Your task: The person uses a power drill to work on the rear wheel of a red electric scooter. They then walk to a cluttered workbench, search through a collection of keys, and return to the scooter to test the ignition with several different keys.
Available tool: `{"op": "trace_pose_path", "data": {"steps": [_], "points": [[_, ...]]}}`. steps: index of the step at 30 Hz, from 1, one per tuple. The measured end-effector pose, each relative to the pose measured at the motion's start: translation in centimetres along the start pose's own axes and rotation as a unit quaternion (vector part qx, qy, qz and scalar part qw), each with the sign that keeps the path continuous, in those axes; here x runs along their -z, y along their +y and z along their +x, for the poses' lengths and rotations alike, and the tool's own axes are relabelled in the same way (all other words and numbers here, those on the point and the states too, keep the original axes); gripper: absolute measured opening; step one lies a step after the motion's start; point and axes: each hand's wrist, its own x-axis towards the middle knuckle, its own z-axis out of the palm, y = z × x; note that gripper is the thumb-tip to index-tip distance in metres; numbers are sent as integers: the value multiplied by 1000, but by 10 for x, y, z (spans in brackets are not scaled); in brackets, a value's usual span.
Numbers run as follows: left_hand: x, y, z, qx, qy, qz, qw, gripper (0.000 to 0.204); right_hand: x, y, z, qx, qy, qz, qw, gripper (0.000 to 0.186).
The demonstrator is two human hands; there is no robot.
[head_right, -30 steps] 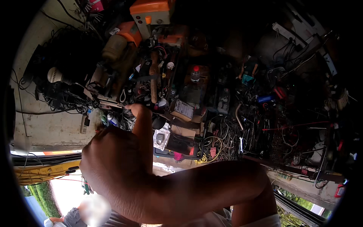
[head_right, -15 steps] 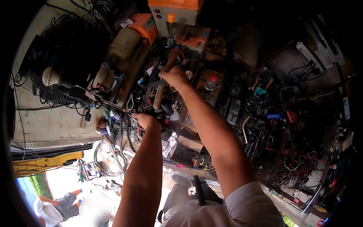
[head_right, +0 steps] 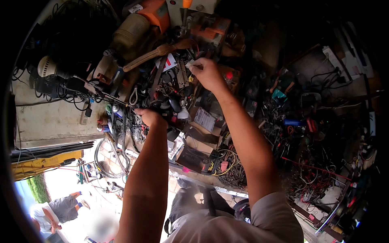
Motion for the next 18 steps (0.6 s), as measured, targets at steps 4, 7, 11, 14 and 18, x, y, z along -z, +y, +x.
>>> {"op": "trace_pose_path", "data": {"steps": [4,7,11,14,18], "points": [[-2,-10,23,-6,9,44,999,88,-22,29,-62,101,62,-149,982,11],[-2,-12,28,-13,4,45,999,89,-44,21,-72,180,50,-220,957,12],[-1,-11,27,-11,-15,43,999,87,-77,8,-56,224,30,-275,934,36],[0,-10,28,2,-5,49,999,87,-91,-1,-48,163,-44,-334,927,27],[1,5,-8,6,-7,36,999,89,-76,17,-35,70,-63,-22,995,16]]}}
